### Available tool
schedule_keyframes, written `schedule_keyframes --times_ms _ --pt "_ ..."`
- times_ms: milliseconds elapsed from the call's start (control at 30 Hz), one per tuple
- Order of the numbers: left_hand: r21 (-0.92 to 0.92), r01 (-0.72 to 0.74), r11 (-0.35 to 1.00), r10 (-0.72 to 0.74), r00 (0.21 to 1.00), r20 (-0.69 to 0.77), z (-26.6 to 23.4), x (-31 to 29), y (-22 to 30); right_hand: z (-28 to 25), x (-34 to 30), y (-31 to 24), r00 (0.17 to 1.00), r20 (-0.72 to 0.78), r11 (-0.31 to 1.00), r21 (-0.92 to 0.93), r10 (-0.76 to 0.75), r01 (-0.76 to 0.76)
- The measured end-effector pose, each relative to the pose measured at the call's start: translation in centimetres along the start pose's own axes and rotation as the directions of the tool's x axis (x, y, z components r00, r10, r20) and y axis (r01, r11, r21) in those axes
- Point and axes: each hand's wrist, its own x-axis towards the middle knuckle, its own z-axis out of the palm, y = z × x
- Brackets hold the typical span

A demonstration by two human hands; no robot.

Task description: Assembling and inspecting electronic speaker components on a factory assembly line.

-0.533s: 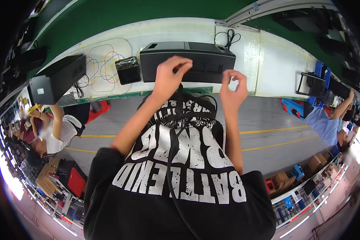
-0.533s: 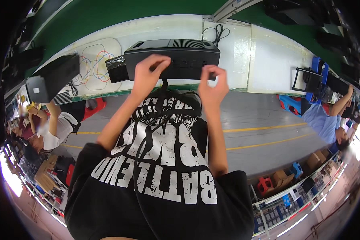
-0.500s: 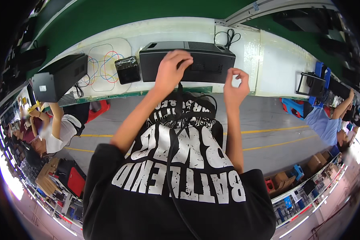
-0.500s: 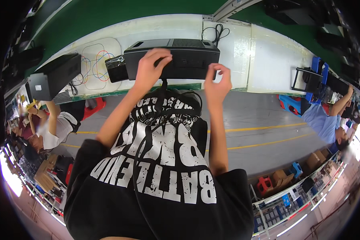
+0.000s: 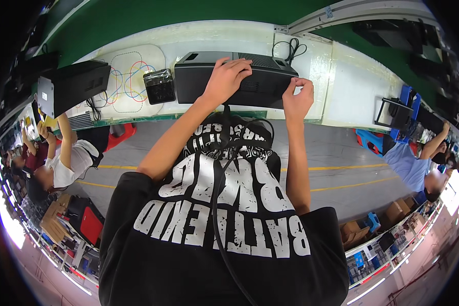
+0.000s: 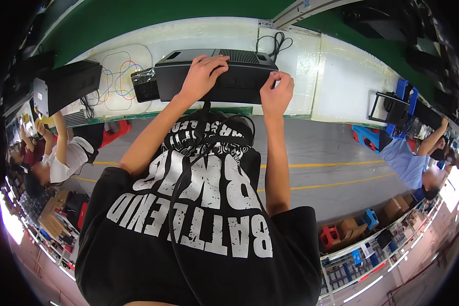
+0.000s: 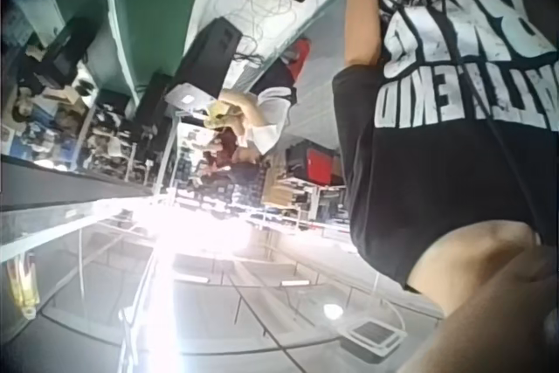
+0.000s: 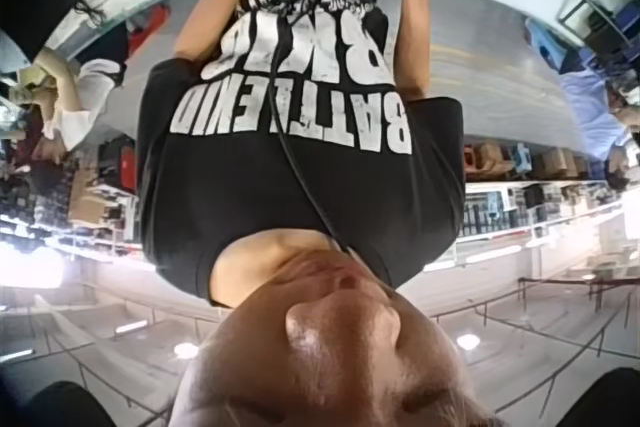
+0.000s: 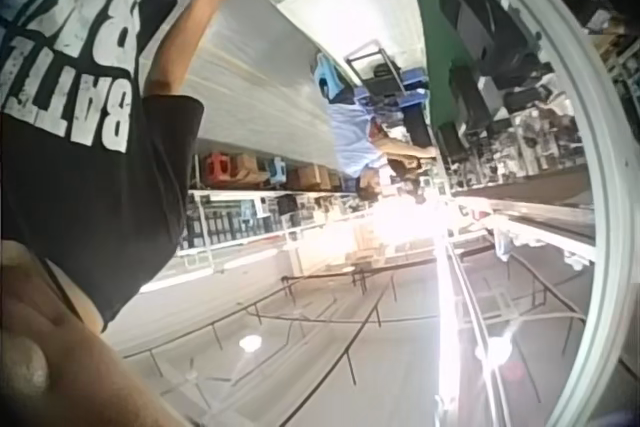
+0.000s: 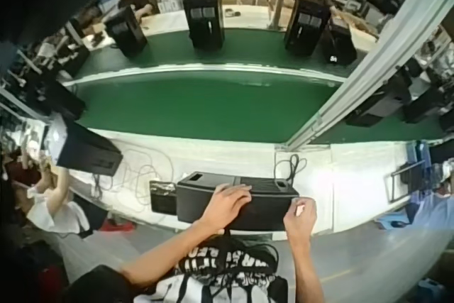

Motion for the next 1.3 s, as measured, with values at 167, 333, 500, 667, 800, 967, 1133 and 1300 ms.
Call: schedule_keyframes --times_ms 167,333,500,667,800,967,1133,1300 --pt "0.002 0.006 1.000 -0.006 1.000 -0.009 0.1 -0.1 -0.2 0.3 0.5 -1.6 0.974 0.036 0.972 -0.083 0.224 -0.220" --pt "-0.042 -0.009 0.999 0.010 1.000 0.010 0.2 -0.1 -0.4 0.0 1.3 -0.4 0.897 0.071 0.880 0.175 0.435 -0.441" --pt "-0.030 0.011 1.000 -0.011 1.000 -0.003 0.4 0.0 -0.1 -0.9 2.4 -0.4 0.871 0.269 0.846 0.243 0.412 -0.475" --pt "-0.039 -0.005 0.999 0.006 1.000 0.009 0.1 -0.2 -0.3 -2.1 1.5 0.4 0.972 0.195 0.981 0.115 0.130 -0.154" --pt "-0.036 0.008 0.999 -0.008 1.000 0.000 0.0 -0.1 -0.1 -1.9 1.0 1.0 0.986 0.123 0.992 -0.047 -0.112 0.119" --pt "-0.041 0.004 0.999 -0.004 1.000 0.000 -0.2 -0.1 -0.1 -1.5 1.5 0.8 0.978 0.157 0.985 -0.085 -0.135 0.150" --pt "-0.040 0.018 0.999 -0.018 1.000 0.002 -0.1 -0.2 -0.1 -1.5 2.6 -1.1 0.951 0.276 0.969 -0.233 0.141 -0.076" --pt "-0.047 0.024 0.999 -0.023 1.000 0.010 -0.1 -0.2 -0.4 -1.4 2.8 0.1 0.894 0.330 0.949 -0.193 0.302 -0.249"
